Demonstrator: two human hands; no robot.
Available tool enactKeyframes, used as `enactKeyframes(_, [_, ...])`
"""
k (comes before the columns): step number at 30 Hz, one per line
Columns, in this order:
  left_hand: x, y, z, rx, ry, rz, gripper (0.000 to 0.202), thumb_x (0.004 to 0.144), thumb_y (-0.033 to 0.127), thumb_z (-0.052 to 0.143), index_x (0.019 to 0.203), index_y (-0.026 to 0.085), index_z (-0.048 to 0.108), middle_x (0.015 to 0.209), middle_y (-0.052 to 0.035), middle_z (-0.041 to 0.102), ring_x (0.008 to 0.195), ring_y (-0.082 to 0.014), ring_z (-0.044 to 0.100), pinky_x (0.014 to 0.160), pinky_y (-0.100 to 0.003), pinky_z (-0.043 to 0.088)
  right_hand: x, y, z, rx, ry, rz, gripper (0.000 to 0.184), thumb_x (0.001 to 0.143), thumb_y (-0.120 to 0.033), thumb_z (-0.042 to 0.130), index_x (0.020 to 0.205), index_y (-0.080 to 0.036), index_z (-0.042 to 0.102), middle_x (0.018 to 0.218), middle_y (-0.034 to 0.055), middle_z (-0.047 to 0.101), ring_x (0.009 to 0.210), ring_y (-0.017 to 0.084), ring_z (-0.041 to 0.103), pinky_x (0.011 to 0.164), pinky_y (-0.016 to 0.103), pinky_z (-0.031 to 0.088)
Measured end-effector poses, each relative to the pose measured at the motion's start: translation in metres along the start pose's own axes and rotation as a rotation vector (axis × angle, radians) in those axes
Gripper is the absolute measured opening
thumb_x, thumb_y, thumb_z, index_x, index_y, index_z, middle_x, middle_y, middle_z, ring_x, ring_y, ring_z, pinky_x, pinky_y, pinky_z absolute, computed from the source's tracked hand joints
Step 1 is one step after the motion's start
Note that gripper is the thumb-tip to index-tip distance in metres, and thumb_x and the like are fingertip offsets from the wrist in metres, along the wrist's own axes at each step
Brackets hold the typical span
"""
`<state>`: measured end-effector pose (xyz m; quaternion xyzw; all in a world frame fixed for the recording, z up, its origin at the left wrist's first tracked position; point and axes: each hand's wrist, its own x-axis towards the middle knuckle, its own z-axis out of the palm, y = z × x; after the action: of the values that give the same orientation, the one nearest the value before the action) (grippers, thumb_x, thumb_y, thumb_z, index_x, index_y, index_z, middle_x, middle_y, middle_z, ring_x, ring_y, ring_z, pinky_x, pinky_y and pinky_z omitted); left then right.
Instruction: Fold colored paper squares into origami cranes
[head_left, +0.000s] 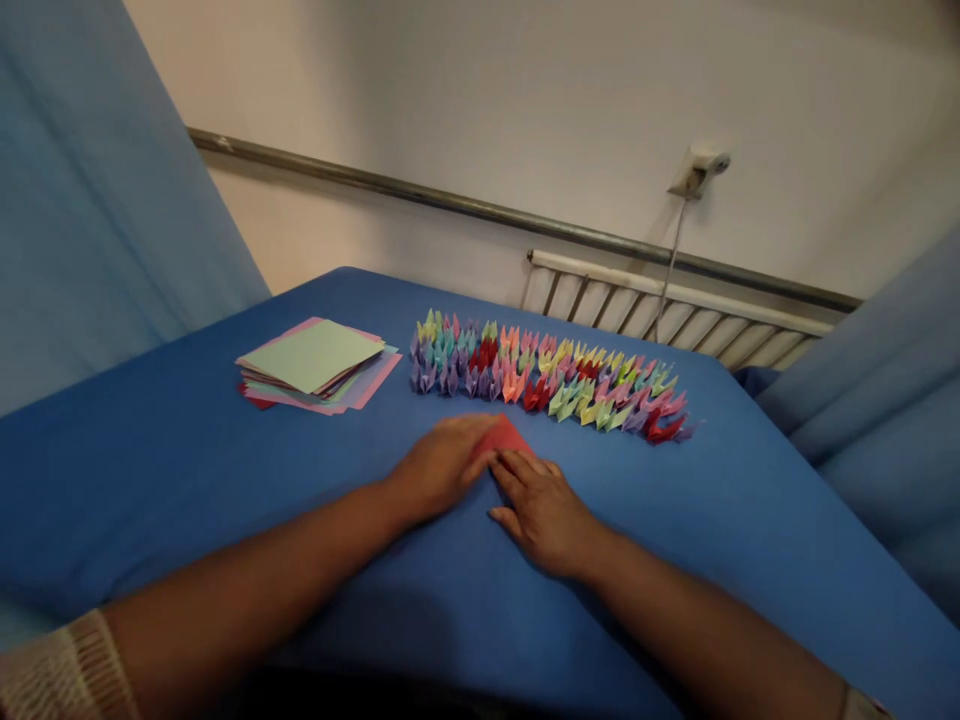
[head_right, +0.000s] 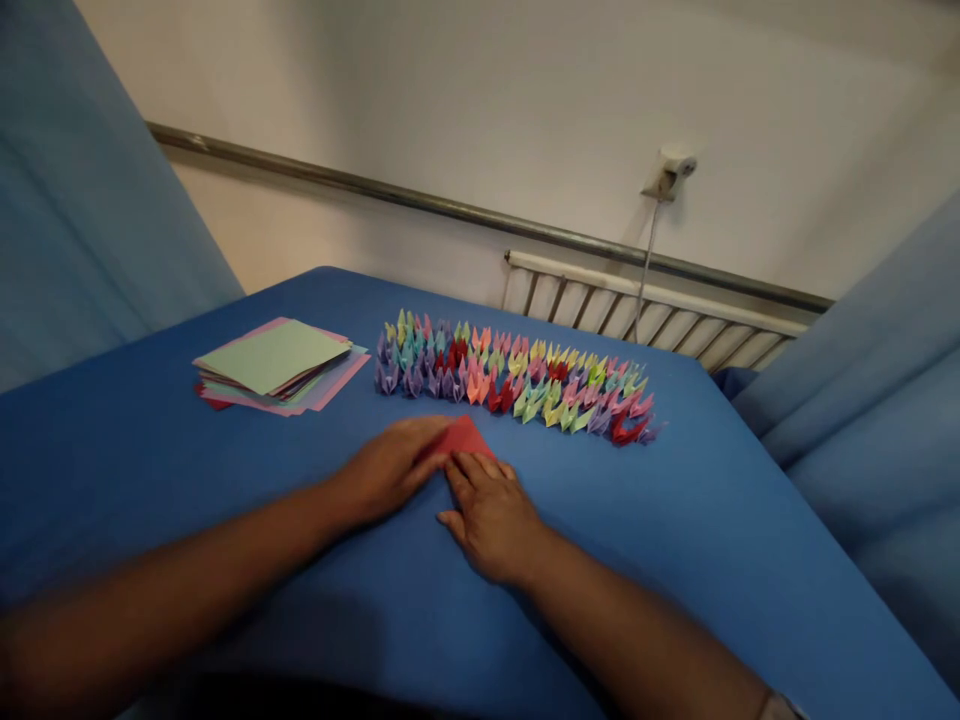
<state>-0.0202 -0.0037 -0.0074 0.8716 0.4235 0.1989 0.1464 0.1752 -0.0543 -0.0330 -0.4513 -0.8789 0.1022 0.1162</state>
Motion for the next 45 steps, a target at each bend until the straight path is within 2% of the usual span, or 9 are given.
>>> enactKeyframes(6, [-0.041, 0.032, 0.019, 0.119, -0.232, 0.07, 0.079, 0.087, 0.059, 0.049, 0.146, 0.01, 0.031, 0.151, -0.0208, 0.035, 0.141, -0.0316, 0.031, 0.114, -0.047, 0.025, 0.0, -0.001, -0.001, 0.027, 0.017, 0.003, 0.053, 0.095, -0.04, 0.045, 0.144, -0.019, 0.039, 0.147, 0.0114, 0.043, 0.136, 0.025, 0.037, 0.11, 0.045, 0.028])
enactKeyframes(16, [-0.058, -0.004, -0.008, 0.366, -0.213, -0.149, 0.091, 0.085, 0.071, 0.036, 0.144, 0.001, 0.035, 0.151, -0.0257, 0.032, 0.141, -0.0369, 0.029, 0.115, -0.049, 0.022, 0.0, -0.002, -0.002, -0.014, -0.011, 0.034, 0.057, 0.096, -0.044, 0.042, 0.145, -0.017, 0.038, 0.152, 0.0127, 0.038, 0.137, 0.028, 0.036, 0.11, 0.047, 0.029])
enactKeyframes(19, [-0.049, -0.003, -0.011, 0.387, -0.152, -0.229, 0.091, 0.086, 0.069, 0.037, 0.143, -0.001, 0.035, 0.15, -0.0279, 0.032, 0.141, -0.039, 0.027, 0.115, -0.052, 0.019, 0.001, -0.003, -0.001, -0.016, -0.012, 0.04, 0.056, 0.096, -0.044, 0.041, 0.145, -0.017, 0.039, 0.151, 0.013, 0.038, 0.137, 0.028, 0.036, 0.11, 0.048, 0.029])
enactKeyframes(21, [-0.036, 0.005, -0.007, 0.346, -0.133, -0.132, 0.088, 0.087, 0.067, 0.038, 0.146, 0.003, 0.03, 0.155, -0.024, 0.024, 0.145, -0.0366, 0.017, 0.116, -0.051, 0.016, 0.001, -0.003, -0.001, -0.014, -0.007, 0.035, 0.056, 0.096, -0.042, 0.04, 0.145, -0.016, 0.038, 0.151, 0.0132, 0.039, 0.137, 0.028, 0.036, 0.11, 0.047, 0.029])
enactKeyframes(24, [-0.014, 0.016, 0.006, 0.199, -0.264, 0.056, 0.084, 0.091, 0.066, 0.031, 0.15, 0.008, 0.02, 0.157, -0.0199, 0.018, 0.147, -0.03, 0.014, 0.117, -0.045, 0.019, 0.002, -0.002, -0.005, -0.011, -0.011, 0.021, 0.059, 0.094, -0.037, 0.044, 0.148, -0.018, 0.032, 0.151, 0.0126, 0.038, 0.136, 0.027, 0.037, 0.108, 0.046, 0.031])
enactKeyframes(29, [0.003, 0.012, 0.015, 0.219, -0.419, 0.065, 0.093, 0.088, 0.072, 0.027, 0.15, 0.004, 0.018, 0.158, -0.0219, 0.012, 0.147, -0.0325, 0.007, 0.118, -0.045, 0.012, -0.006, -0.003, -0.02, -0.107, -0.082, 0.109, 0.052, 0.096, -0.035, 0.042, 0.141, -0.009, 0.044, 0.147, 0.0174, 0.042, 0.133, 0.031, 0.039, 0.105, 0.046, 0.035])
enactKeyframes(33, [0.001, 0.001, 0.009, 0.268, -0.401, -0.001, 0.098, 0.085, 0.075, 0.031, 0.15, 0.003, 0.019, 0.158, -0.0225, 0.012, 0.147, -0.0362, 0.006, 0.117, -0.048, 0.011, -0.015, -0.009, -0.031, -0.278, -0.172, 0.214, 0.044, 0.095, -0.031, 0.046, 0.126, -0.003, 0.059, 0.141, 0.0255, 0.047, 0.128, 0.038, 0.041, 0.096, 0.051, 0.04])
enactKeyframes(39, [0.004, -0.012, 0.011, 0.257, -0.331, -0.084, 0.094, 0.086, 0.073, 0.031, 0.15, 0.004, 0.021, 0.158, -0.0221, 0.014, 0.146, -0.0376, 0.01, 0.116, -0.052, 0.014, -0.022, -0.007, -0.039, -0.407, -0.26, 0.385, 0.032, 0.094, -0.024, 0.045, 0.098, -0.008, 0.073, 0.101, 0.0253, 0.066, 0.097, 0.035, 0.059, 0.075, 0.046, 0.047])
enactKeyframes(45, [0.01, -0.017, 0.003, 0.099, -0.181, -0.077, 0.08, 0.087, 0.061, 0.046, 0.146, 0.009, 0.031, 0.149, -0.0203, 0.039, 0.137, -0.0338, 0.035, 0.112, -0.047, 0.028, -0.009, 0.01, -0.031, -0.283, 0.028, 0.388, 0.03, 0.096, -0.02, 0.038, 0.102, -0.012, 0.066, 0.098, 0.0175, 0.066, 0.089, 0.026, 0.063, 0.077, 0.037, 0.048])
